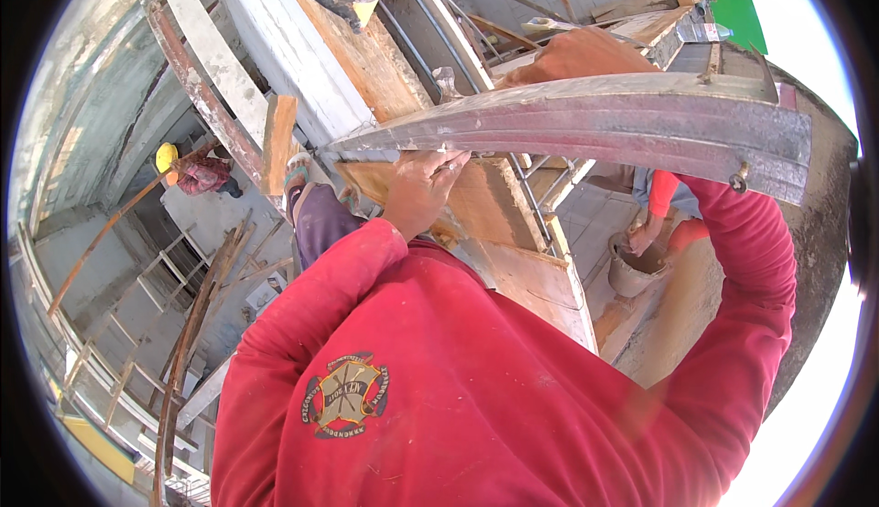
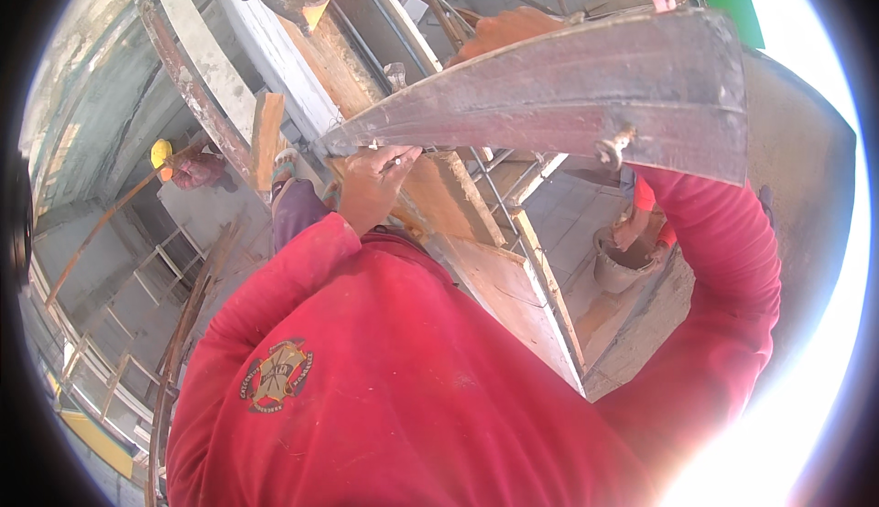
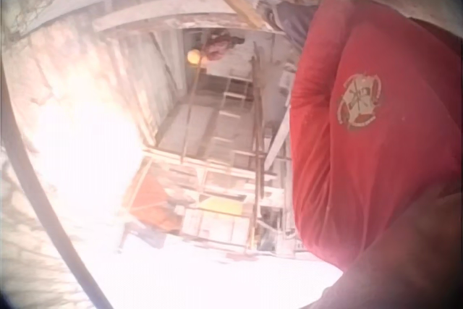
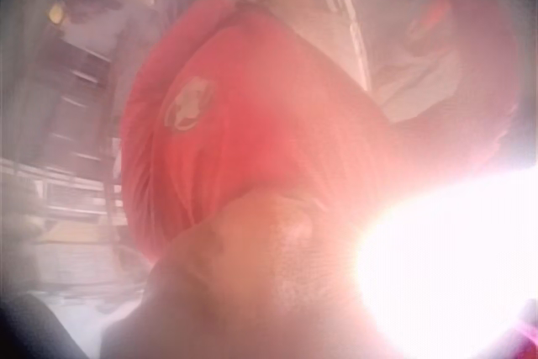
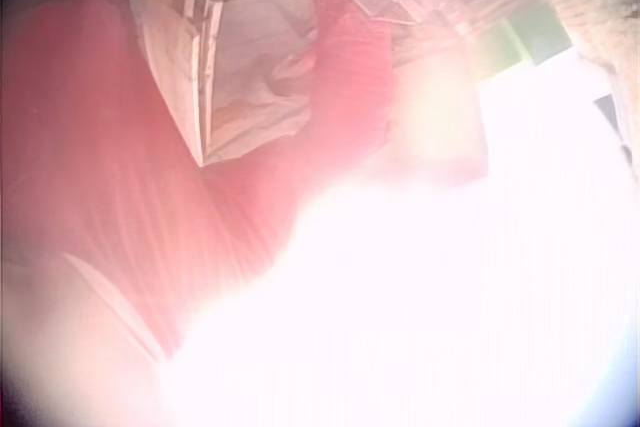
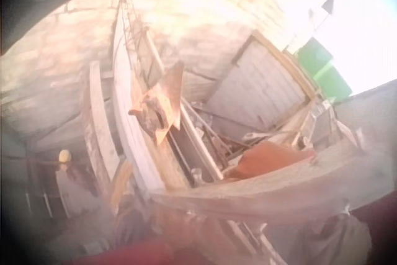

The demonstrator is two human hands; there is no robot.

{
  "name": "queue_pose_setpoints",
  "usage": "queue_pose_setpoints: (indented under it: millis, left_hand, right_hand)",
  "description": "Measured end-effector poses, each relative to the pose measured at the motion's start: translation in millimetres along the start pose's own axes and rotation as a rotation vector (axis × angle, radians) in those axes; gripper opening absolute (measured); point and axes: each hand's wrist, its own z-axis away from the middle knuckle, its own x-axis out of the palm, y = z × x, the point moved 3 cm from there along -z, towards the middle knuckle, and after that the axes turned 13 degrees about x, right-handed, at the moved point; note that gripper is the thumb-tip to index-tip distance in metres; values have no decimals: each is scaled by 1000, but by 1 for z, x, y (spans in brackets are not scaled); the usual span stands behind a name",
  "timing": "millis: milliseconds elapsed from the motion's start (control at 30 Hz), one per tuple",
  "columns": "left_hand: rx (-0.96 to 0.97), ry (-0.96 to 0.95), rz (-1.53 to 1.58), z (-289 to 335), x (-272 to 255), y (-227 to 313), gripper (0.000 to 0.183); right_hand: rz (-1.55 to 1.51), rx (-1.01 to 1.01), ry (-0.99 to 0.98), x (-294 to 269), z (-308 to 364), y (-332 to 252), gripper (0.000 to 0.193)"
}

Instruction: The person uses a hand saw to cut a piece of wood on a construction site. They then fit the cut piece into a wooden frame and secure it with a hammer and nails.

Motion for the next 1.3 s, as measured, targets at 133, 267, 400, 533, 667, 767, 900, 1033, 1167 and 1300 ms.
queue_pose_setpoints:
  millis: [133, 267, 400, 533, 667, 767, 900, 1033, 1167, 1300]
  left_hand:
    - [71, 25, -9, -5, -1, 5, 23]
    - [54, 15, -40, -10, -2, 12, 26]
    - [30, -83, -142, -14, -3, 18, 29]
    - [90, -112, -249, -14, -1, 20, 30]
    - [106, -80, -203, -13, 3, 18, 29]
    - [177, 4, -175, -15, 7, 20, 25]
    - [221, 45, -161, -15, 6, 21, 23]
    - [250, 10, -265, -6, 1, 19, 18]
    - [289, -43, -254, 2, -2, 17, 20]
    - [246, -10, -230, 7, -6, 18, 23]
  right_hand:
    - [-12, -70, 136, 2, 1, 5, 37]
    - [0, -114, 243, 4, 0, 8, 32]
    - [17, -148, 341, 4, -9, 6, 27]
    - [45, -178, 420, 5, -22, 6, 22]
    - [72, -202, 492, 5, -34, 6, 17]
    - [85, -223, 548, 3, -41, 6, 14]
    - [108, -238, 654, 6, -35, 1, 11]
    - [118, -91, 706, 27, -4, -15, 10]
    - [17, 206, 547, 50, 29, -26, 11]
    - [-161, 420, 466, 71, 59, -24, 28]
